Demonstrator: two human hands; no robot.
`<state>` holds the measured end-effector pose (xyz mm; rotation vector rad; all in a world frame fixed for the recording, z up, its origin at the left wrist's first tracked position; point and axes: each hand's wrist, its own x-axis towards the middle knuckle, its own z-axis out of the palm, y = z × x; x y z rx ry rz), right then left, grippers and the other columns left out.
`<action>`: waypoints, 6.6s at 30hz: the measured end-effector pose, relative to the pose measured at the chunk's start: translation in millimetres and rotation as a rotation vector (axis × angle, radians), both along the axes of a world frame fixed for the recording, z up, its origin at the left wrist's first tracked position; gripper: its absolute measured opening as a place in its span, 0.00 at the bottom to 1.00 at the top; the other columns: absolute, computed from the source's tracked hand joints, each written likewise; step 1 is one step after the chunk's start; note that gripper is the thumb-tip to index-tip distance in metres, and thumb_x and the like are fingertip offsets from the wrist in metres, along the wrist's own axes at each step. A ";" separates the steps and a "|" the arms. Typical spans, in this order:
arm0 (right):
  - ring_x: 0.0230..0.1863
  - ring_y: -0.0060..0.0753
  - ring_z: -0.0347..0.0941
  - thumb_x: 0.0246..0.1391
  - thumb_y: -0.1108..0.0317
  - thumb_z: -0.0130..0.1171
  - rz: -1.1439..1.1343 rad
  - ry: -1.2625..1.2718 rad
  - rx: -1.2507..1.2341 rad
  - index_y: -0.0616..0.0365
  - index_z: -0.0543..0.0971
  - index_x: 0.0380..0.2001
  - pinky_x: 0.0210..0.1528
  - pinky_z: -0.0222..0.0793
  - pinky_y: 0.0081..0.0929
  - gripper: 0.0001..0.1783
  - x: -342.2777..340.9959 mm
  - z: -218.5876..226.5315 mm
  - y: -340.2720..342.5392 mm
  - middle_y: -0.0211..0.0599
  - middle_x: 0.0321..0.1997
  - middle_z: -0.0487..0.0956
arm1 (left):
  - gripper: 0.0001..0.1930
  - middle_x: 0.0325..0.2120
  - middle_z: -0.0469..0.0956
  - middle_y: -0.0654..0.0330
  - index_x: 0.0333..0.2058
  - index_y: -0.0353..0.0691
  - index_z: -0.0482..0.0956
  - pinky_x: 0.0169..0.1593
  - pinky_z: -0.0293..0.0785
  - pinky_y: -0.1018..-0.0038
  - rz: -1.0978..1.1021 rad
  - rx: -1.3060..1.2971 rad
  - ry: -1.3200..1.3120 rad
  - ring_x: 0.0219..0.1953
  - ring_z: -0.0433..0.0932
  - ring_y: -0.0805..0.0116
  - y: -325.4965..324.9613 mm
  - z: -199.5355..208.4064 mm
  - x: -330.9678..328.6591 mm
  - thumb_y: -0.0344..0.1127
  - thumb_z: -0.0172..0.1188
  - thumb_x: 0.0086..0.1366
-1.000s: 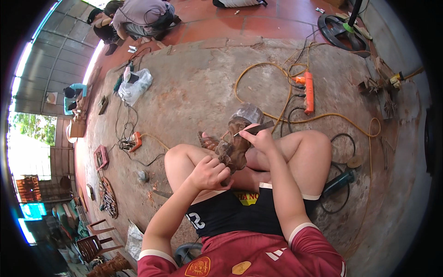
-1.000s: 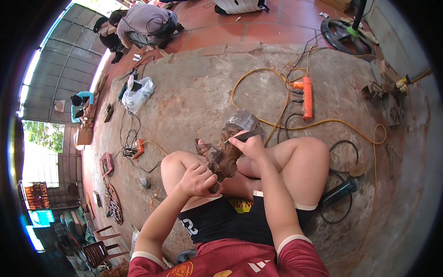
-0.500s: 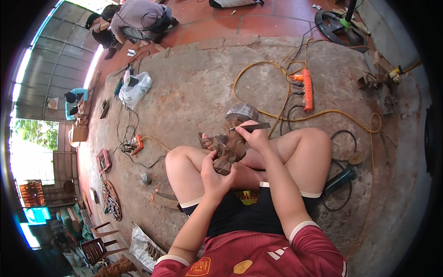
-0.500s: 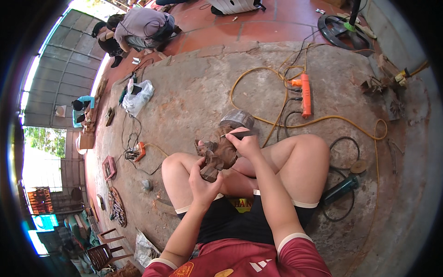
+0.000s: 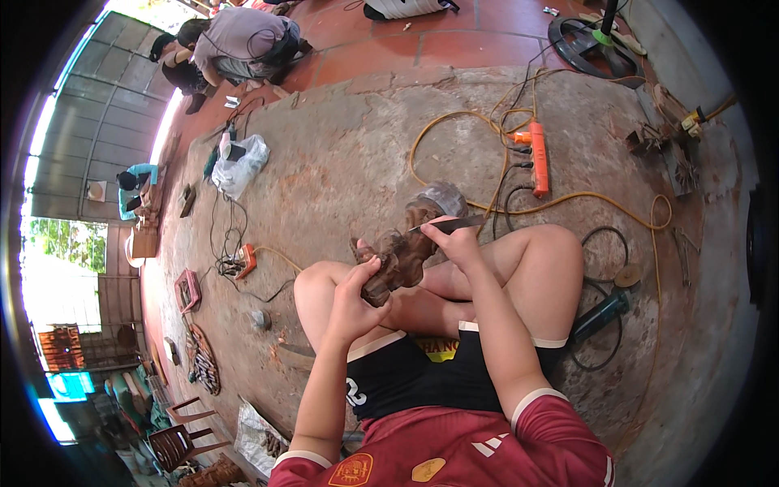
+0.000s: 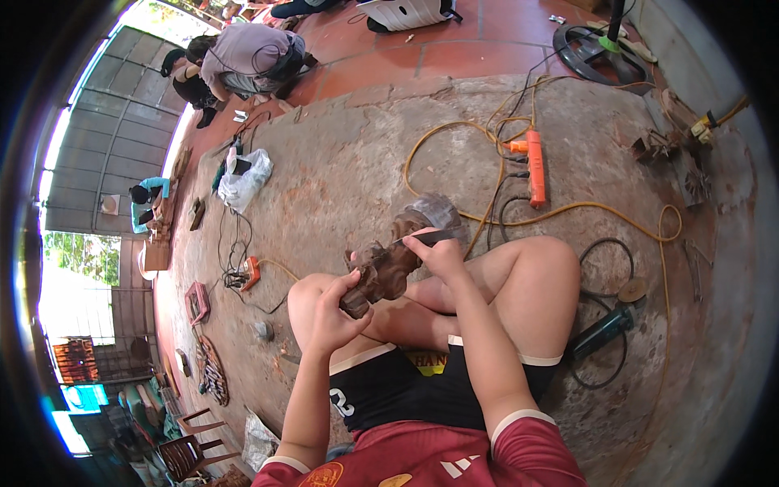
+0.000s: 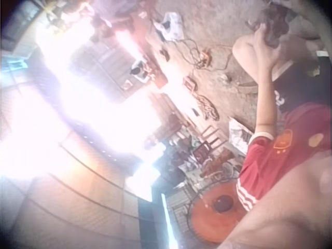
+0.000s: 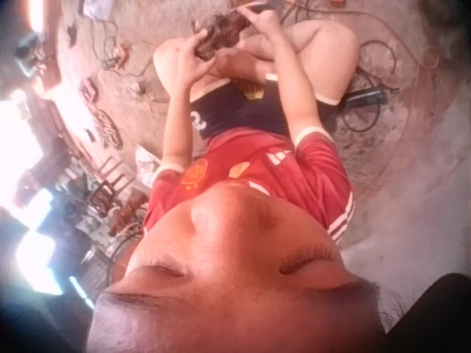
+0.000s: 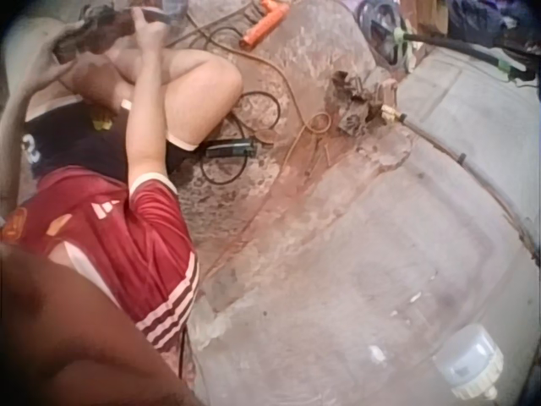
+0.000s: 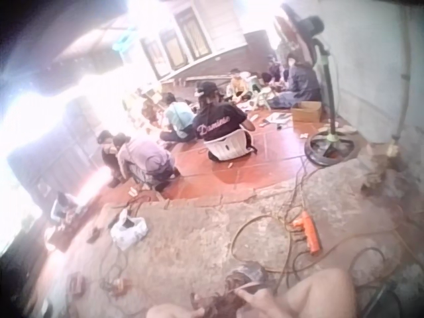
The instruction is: The person sits cross-legged on the floor and carves a piece of wood using a chisel. They hold the wood with their left hand and use the chisel with their right hand to shape the object, occasionally rotating it to work on different sides.
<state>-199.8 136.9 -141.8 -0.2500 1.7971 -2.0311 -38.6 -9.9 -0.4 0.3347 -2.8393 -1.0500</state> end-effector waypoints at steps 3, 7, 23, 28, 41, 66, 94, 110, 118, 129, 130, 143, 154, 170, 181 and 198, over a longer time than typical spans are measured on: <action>0.30 0.23 0.76 0.50 0.63 0.71 0.014 0.006 -0.017 0.60 0.85 0.29 0.35 0.71 0.26 0.11 -1.3 -7.5 0.4 0.32 0.27 0.82 | 0.30 0.51 0.77 0.48 0.52 0.33 0.74 0.59 0.71 0.67 -0.076 0.014 -0.008 0.56 0.76 0.55 -2.9 2.8 -4.2 0.26 0.68 0.46; 0.30 0.27 0.77 0.49 0.61 0.71 -0.152 0.035 0.047 0.60 0.85 0.29 0.36 0.72 0.29 0.12 -0.7 -10.9 -1.0 0.35 0.27 0.82 | 0.31 0.54 0.75 0.48 0.52 0.33 0.74 0.61 0.70 0.66 -0.136 0.035 0.001 0.58 0.74 0.52 -0.6 -3.1 -1.7 0.24 0.66 0.44; 0.32 0.30 0.78 0.48 0.60 0.71 0.123 0.085 0.058 0.60 0.84 0.27 0.37 0.72 0.29 0.13 1.0 -1.5 7.3 0.37 0.28 0.82 | 0.27 0.52 0.75 0.44 0.45 0.33 0.73 0.56 0.73 0.60 -0.092 0.022 0.149 0.54 0.76 0.48 14.3 -23.0 13.9 0.28 0.70 0.43; 0.29 0.35 0.77 0.47 0.62 0.70 0.221 0.218 -0.042 0.59 0.84 0.26 0.34 0.70 0.33 0.11 -0.4 -3.2 4.1 0.38 0.25 0.80 | 0.27 0.48 0.76 0.40 0.44 0.30 0.74 0.53 0.76 0.61 -0.006 -0.009 0.303 0.49 0.79 0.47 29.0 -44.8 26.5 0.30 0.72 0.42; 0.32 0.46 0.78 0.46 0.62 0.69 0.325 0.371 0.172 0.60 0.83 0.24 0.35 0.72 0.38 0.12 1.0 16.8 16.1 0.42 0.27 0.81 | 0.28 0.46 0.76 0.41 0.42 0.30 0.75 0.50 0.79 0.57 -0.228 -0.152 0.432 0.45 0.80 0.44 27.1 -76.6 49.5 0.31 0.71 0.38; 0.28 0.39 0.76 0.49 0.69 0.68 0.293 0.492 0.200 0.60 0.84 0.27 0.32 0.71 0.32 0.06 13.3 23.8 30.2 0.40 0.26 0.81 | 0.28 0.45 0.78 0.44 0.44 0.32 0.76 0.45 0.81 0.62 -0.193 -0.117 0.551 0.43 0.82 0.47 16.9 -81.3 49.0 0.33 0.69 0.39; 0.30 0.19 0.72 0.54 0.65 0.69 0.189 -0.038 0.078 0.62 0.84 0.32 0.34 0.68 0.22 0.10 15.8 7.1 13.5 0.27 0.27 0.80 | 0.30 0.42 0.78 0.38 0.44 0.30 0.76 0.46 0.80 0.61 0.022 -0.002 0.561 0.42 0.82 0.45 8.1 -88.7 48.5 0.31 0.70 0.36; 0.28 0.18 0.71 0.53 0.67 0.69 0.271 0.044 0.113 0.61 0.84 0.30 0.31 0.67 0.20 0.08 15.6 7.1 11.6 0.25 0.25 0.79 | 0.30 0.42 0.78 0.37 0.44 0.30 0.75 0.46 0.80 0.61 0.018 -0.026 0.547 0.43 0.81 0.45 8.7 -89.7 49.5 0.32 0.70 0.37; 0.29 0.18 0.70 0.54 0.67 0.68 0.164 0.070 0.048 0.60 0.84 0.30 0.33 0.66 0.21 0.07 27.6 -2.4 1.1 0.25 0.27 0.79 | 0.30 0.43 0.77 0.36 0.44 0.28 0.75 0.48 0.79 0.59 0.066 0.011 0.546 0.45 0.81 0.43 8.0 -91.3 49.4 0.32 0.70 0.37; 0.27 0.17 0.69 0.54 0.66 0.68 0.205 0.036 0.129 0.61 0.84 0.30 0.31 0.65 0.19 0.08 23.1 -0.2 1.4 0.25 0.25 0.78 | 0.31 0.43 0.77 0.38 0.45 0.31 0.76 0.44 0.81 0.62 0.017 -0.014 0.545 0.42 0.81 0.46 7.7 -91.5 50.2 0.32 0.71 0.36; 0.27 0.17 0.69 0.54 0.67 0.68 0.186 0.032 0.158 0.61 0.84 0.30 0.31 0.65 0.19 0.08 23.0 0.1 0.7 0.25 0.25 0.78 | 0.31 0.43 0.77 0.38 0.45 0.31 0.76 0.44 0.81 0.62 0.014 -0.021 0.548 0.42 0.82 0.46 7.5 -91.2 50.5 0.32 0.71 0.36; 0.29 0.26 0.74 0.53 0.68 0.67 0.152 0.298 0.135 0.63 0.83 0.28 0.34 0.69 0.25 0.08 19.3 2.5 1.9 0.35 0.27 0.81 | 0.31 0.42 0.78 0.38 0.43 0.31 0.76 0.42 0.81 0.62 -0.008 -0.027 0.550 0.39 0.82 0.46 10.6 -85.3 47.0 0.32 0.71 0.35; 0.30 0.27 0.76 0.53 0.67 0.68 0.157 0.227 0.162 0.62 0.84 0.29 0.35 0.71 0.27 0.08 13.6 5.7 4.5 0.35 0.28 0.82 | 0.31 0.42 0.78 0.37 0.44 0.31 0.76 0.42 0.81 0.62 -0.015 -0.044 0.553 0.40 0.82 0.46 10.2 -87.9 49.0 0.32 0.70 0.35; 0.29 0.30 0.76 0.51 0.69 0.68 0.228 0.277 0.097 0.61 0.84 0.27 0.34 0.70 0.28 0.07 10.9 5.9 6.1 0.37 0.27 0.81 | 0.31 0.43 0.78 0.38 0.45 0.32 0.76 0.43 0.81 0.62 -0.010 -0.039 0.565 0.40 0.82 0.46 9.7 -89.5 47.6 0.33 0.71 0.36; 0.29 0.30 0.77 0.52 0.68 0.68 0.129 0.322 0.138 0.63 0.83 0.27 0.33 0.71 0.29 0.08 10.3 1.0 5.8 0.37 0.26 0.81 | 0.30 0.42 0.78 0.38 0.43 0.31 0.77 0.42 0.81 0.62 -0.041 -0.043 0.561 0.39 0.82 0.47 12.2 -86.5 45.5 0.33 0.70 0.35; 0.25 0.20 0.72 0.52 0.67 0.69 0.206 0.142 0.131 0.61 0.83 0.27 0.30 0.69 0.24 0.08 14.5 2.5 4.3 0.29 0.22 0.80 | 0.31 0.44 0.78 0.38 0.44 0.31 0.76 0.45 0.80 0.61 0.024 -0.022 0.552 0.43 0.81 0.45 10.5 -91.7 48.7 0.32 0.70 0.36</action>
